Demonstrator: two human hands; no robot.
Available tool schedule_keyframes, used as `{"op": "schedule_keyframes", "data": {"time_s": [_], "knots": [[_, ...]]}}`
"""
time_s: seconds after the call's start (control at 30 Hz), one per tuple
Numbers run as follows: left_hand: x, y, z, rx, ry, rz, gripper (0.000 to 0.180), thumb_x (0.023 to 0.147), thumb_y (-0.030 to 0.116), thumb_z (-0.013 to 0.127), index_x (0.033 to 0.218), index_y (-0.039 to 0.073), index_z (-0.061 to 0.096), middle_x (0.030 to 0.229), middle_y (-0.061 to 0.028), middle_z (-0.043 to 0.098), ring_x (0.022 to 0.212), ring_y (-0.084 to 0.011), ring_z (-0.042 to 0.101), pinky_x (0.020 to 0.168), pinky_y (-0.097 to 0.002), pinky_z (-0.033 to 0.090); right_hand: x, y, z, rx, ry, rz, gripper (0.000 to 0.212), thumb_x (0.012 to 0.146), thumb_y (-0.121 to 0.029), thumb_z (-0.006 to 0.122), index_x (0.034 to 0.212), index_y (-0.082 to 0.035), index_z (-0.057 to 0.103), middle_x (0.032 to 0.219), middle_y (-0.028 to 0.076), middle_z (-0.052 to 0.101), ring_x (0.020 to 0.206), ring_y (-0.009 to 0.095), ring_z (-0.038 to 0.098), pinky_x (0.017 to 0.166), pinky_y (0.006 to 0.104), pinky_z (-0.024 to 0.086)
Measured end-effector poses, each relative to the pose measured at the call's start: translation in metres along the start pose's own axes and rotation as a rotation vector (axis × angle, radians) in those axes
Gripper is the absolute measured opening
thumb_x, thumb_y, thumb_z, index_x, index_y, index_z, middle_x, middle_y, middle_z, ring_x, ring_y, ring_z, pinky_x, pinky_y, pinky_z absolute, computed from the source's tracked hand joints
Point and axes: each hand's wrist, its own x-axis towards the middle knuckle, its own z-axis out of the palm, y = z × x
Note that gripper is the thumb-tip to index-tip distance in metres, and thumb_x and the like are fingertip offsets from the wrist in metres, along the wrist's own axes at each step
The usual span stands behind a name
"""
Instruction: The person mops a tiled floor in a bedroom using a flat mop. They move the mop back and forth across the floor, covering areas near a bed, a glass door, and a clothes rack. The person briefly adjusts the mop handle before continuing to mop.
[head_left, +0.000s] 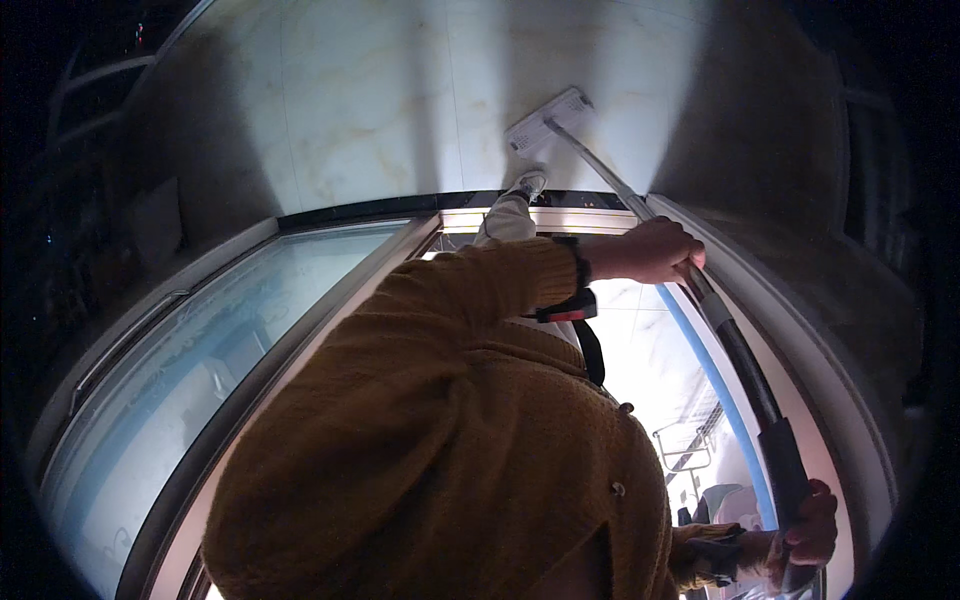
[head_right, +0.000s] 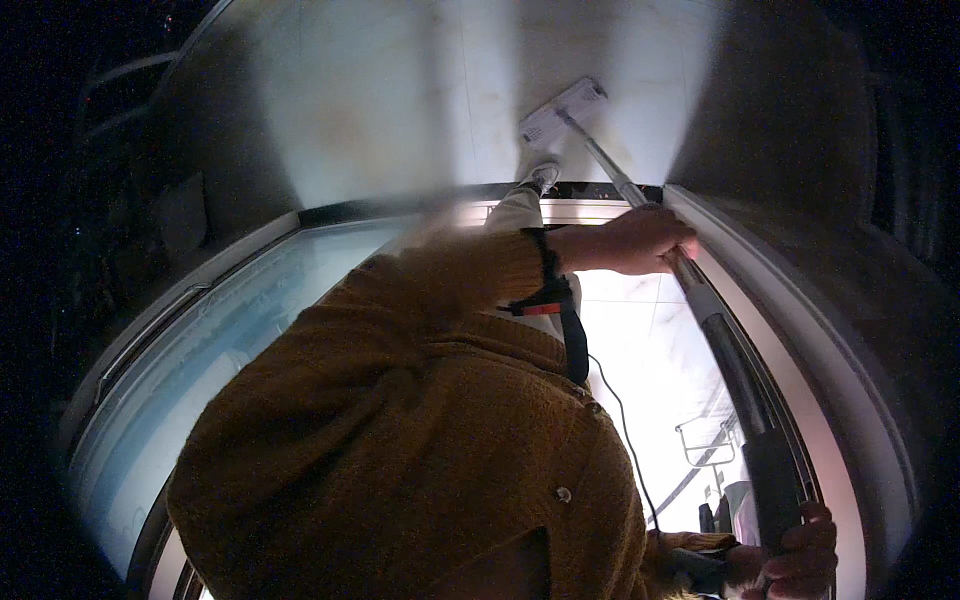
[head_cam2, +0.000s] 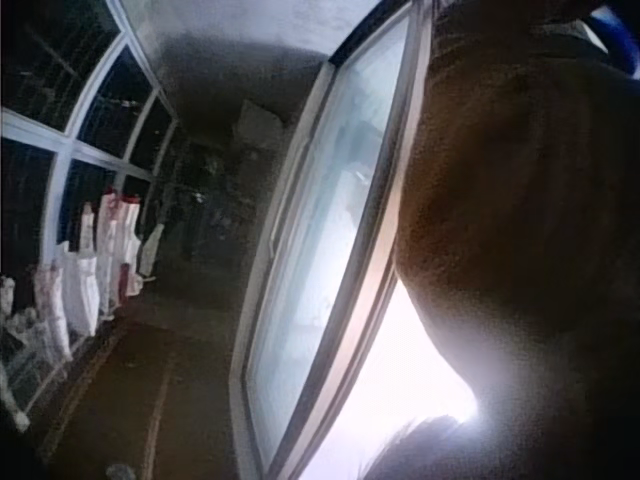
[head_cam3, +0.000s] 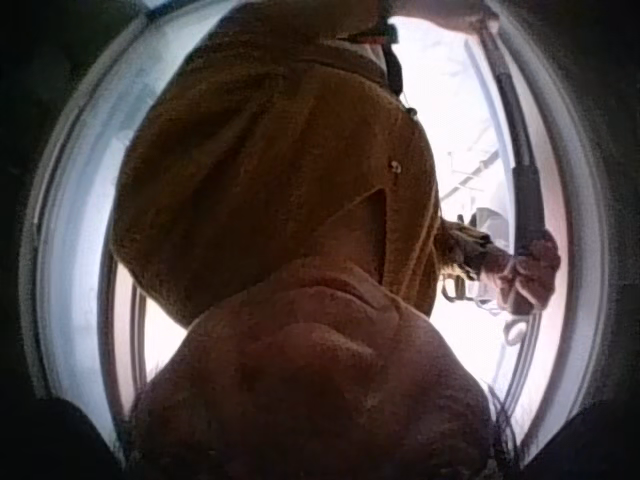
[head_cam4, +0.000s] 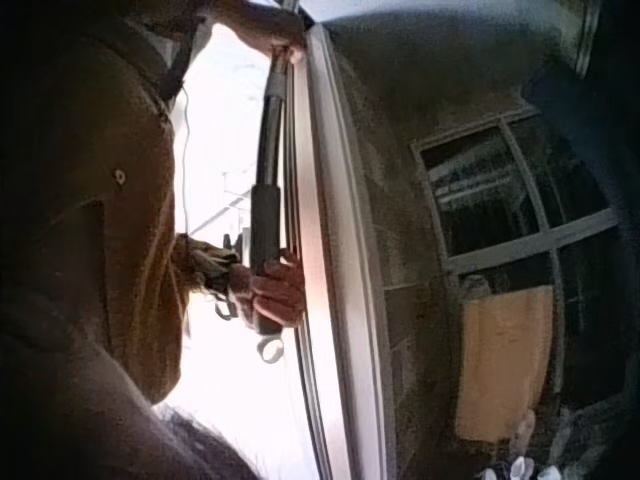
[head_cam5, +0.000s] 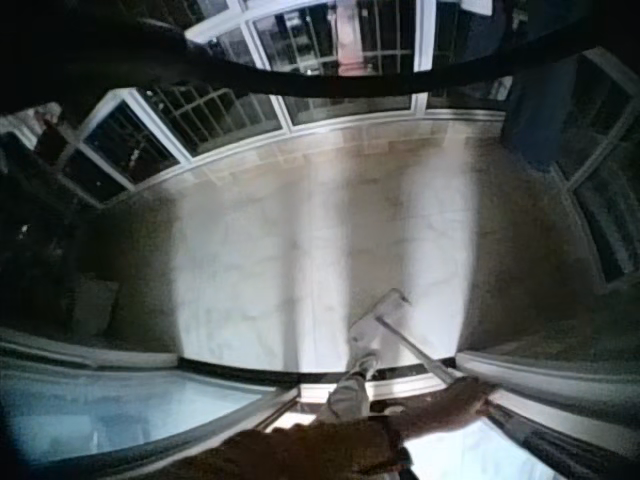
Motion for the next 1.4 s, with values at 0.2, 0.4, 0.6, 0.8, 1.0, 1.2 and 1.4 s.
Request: {"op": "schedule_keyframes", "data": {"time_s": [0.2,0.4,0.6,0.8,1.0,1.2,1.4], "knots": [[-0.067,-0.031,-0.063,0.193,0.115,-0.213,0.023,0.065,0.024,0.073,0.08,0.012,0.061,0.073,-0.0059,0.062,0.074,-0.0266,0.06,0.071,-0.0403,0.043,0.025,0.003,0.074,0.174,0.108,-0.031,0.023,0.074,-0.029,0.067,0.078,-0.016,0.048,0.072,-0.001,0.054,0.077,0.014,0.055,0.089,0.0434,0.043],[-0.131,-0.051,-0.132,0.258,0.219,-0.574,0.02,0.065,0.014,0.07,0.08,0.006,0.06,0.073,-0.0094,0.062,0.073,-0.0291,0.06,0.066,-0.0385,0.047,0.092,0.059,0.167,0.625,0.159,-0.022,0.026,0.069,-0.019,0.072,0.083,-0.01,0.052,0.075,0.006,0.06,0.08,0.022,0.06,0.089,0.048,0.044],[-0.143,-0.061,-0.096,0.38,0.265,-0.406,0.018,0.062,0.012,0.072,0.074,0.008,0.06,0.072,-0.0073,0.062,0.073,-0.0276,0.059,0.068,-0.0372,0.045,0.091,0.059,0.155,0.551,-0.063,-0.065,0.023,0.065,-0.014,0.07,0.08,-0.008,0.055,0.071,0.008,0.059,0.075,0.025,0.059,0.09,0.0507,0.041],[-0.079,-0.036,0.02,0.261,0.37,-0.078,0.021,0.065,0.014,0.074,0.077,0.013,0.058,0.075,-0.0018,0.059,0.076,-0.0224,0.058,0.071,-0.0369,0.041,0.012,0.039,0.062,0.141,0.211,-0.137,0.009,0.066,-0.021,0.05,0.066,-0.016,0.043,0.061,-0.001,0.043,0.062,0.016,0.041,0.066,0.0403,0.038],[-0.013,0.002,0.103,0.017,0.355,0.076,0.019,0.066,0.01,0.07,0.078,0.014,0.056,0.072,-0.0028,0.059,0.074,-0.0244,0.057,0.069,-0.0388,0.039,-0.048,0.024,-0.01,0.246,0.315,-0.192,0.011,0.07,-0.016,0.056,0.069,-0.016,0.045,0.068,-0.003,0.039,0.078,0.015,0.035,0.08,0.0353,0.025],[0.0,0.005,0.116,0.111,0.391,-0.007,0.017,0.067,0.01,0.069,0.08,0.013,0.059,0.073,-0.0026,0.06,0.075,-0.0244,0.058,0.07,-0.039,0.042,-0.05,0.047,-0.044,0.201,0.164,-0.201,0.011,0.072,-0.022,0.056,0.07,-0.016,0.047,0.069,-0.001,0.045,0.085,0.013,0.04,0.089,0.033,0.029],[-0.042,-0.003,0.088,0.125,0.524,-0.045,0.019,0.061,0.014,0.071,0.077,0.013,0.06,0.073,-0.0047,0.061,0.075,-0.0266,0.058,0.071,-0.0397,0.041,-0.055,0.059,-0.04,0.055,0.18,-0.206,0.014,0.07,-0.027,0.059,0.073,-0.016,0.05,0.069,0.0,0.051,0.077,0.01,0.049,0.089,0.0307,0.033]]}}
